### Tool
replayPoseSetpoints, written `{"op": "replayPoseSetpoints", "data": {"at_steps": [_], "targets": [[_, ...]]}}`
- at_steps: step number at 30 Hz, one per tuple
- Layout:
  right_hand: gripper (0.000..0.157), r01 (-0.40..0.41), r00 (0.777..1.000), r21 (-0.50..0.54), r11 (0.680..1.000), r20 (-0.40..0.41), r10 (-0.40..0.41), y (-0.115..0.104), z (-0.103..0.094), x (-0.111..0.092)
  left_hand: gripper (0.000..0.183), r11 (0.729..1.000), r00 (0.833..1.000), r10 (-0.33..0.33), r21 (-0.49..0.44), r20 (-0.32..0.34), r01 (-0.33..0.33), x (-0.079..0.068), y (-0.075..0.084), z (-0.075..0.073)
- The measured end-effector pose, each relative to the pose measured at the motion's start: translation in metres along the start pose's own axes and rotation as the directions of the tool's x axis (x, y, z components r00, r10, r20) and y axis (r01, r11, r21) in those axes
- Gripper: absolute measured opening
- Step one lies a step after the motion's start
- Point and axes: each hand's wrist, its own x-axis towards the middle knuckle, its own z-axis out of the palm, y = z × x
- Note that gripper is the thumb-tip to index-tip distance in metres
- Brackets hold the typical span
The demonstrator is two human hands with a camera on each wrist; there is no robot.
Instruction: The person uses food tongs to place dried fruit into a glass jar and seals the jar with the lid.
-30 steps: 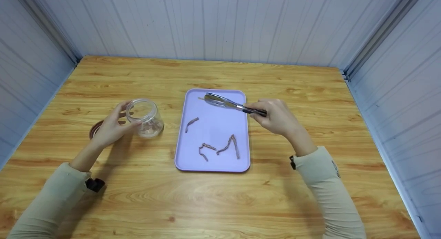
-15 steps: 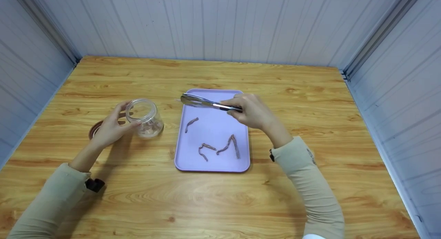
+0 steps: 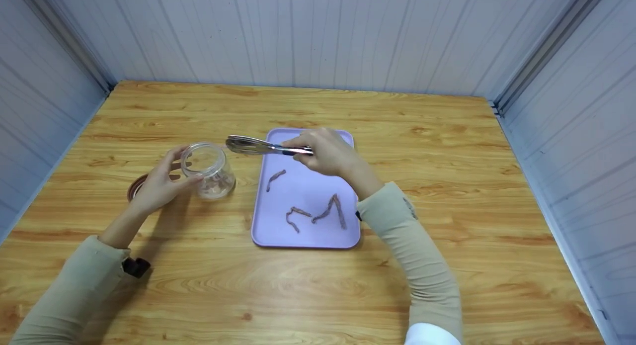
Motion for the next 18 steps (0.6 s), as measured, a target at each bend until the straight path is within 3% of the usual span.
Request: {"op": "replayPoseSetpoints", "data": {"at_steps": [4,18], "targets": [[0.028,-0.027,0.999,0.012,1.0,0.03,0.026,-0.005,0.003,0.012,0.078,1.0,1.0,-0.007,-0.003,-0.003,0.007,-0.001,0.001,0.0],[0.028,0.028,0.998,-0.046,0.999,0.057,-0.025,-0.025,0.02,0.046,0.075,1.0,0.999,0.031,0.0,-0.012,-0.031,0.001,-0.001,0.001]]}}
